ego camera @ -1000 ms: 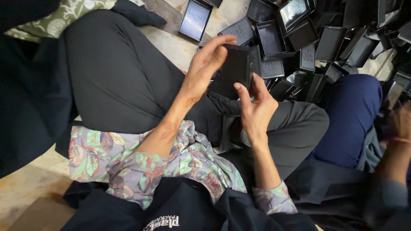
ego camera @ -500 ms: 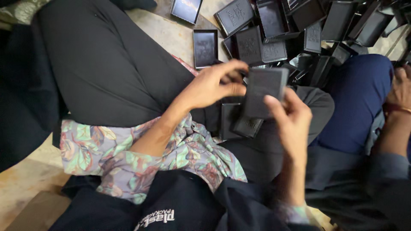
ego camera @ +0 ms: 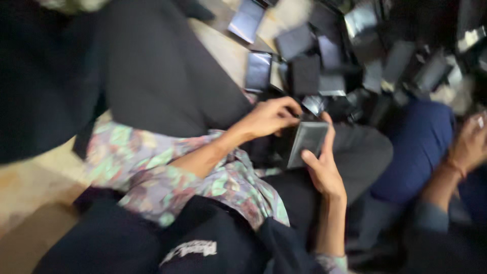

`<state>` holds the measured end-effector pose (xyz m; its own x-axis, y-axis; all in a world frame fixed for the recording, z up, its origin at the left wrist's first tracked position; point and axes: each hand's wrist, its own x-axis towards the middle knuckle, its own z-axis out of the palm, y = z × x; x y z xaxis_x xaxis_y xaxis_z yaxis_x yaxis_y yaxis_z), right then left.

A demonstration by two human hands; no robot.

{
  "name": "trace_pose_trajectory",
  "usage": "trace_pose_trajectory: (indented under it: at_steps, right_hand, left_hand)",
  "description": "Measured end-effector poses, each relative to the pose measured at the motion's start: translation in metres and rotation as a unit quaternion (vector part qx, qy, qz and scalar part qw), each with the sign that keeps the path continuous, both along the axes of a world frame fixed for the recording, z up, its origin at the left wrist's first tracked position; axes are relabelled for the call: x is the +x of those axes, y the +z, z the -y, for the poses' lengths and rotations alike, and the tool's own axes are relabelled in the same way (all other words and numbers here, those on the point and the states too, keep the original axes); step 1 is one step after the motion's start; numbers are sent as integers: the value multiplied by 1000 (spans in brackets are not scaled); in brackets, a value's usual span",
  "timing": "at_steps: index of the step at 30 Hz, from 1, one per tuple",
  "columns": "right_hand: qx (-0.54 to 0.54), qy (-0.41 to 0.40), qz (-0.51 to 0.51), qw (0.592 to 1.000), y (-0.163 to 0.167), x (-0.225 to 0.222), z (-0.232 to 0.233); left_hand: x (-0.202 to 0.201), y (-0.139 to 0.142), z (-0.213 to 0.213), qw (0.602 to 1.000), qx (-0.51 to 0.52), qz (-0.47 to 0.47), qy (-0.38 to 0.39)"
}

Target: The person sits on the floor and repeatedly picks up small black box components from a large pile. They align and press the two halves of each box together, then place the assembled unit on their lap. The process continues with many identical units.

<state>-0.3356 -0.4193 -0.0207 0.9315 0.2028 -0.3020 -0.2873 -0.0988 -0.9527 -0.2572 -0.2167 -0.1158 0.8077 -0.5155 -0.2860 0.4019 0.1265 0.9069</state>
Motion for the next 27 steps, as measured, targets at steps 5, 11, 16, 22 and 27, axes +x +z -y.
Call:
trace_pose_trajectory:
  at_steps: [5,11,16,22,27]
  right_hand:
    - [249,-77,-51,964,-16,34,-14]
    - [100,35,329,938,87,112,-130]
    - [239,455,394,762,181,33,-256]
    - [169,560,317,747,184,-1,-320]
    - [-4,283,263,922,113,69,-224]
  left_hand:
    - [45,-23,0,939,-283,-162,112]
    - [59,-10,-27,946,-252,-80,188]
    - [40,27,-50,948,-224,-41,222]
    - [34,41,-59,938,-227,-14,262]
    - [41,4,-30,942,-210,-8,262]
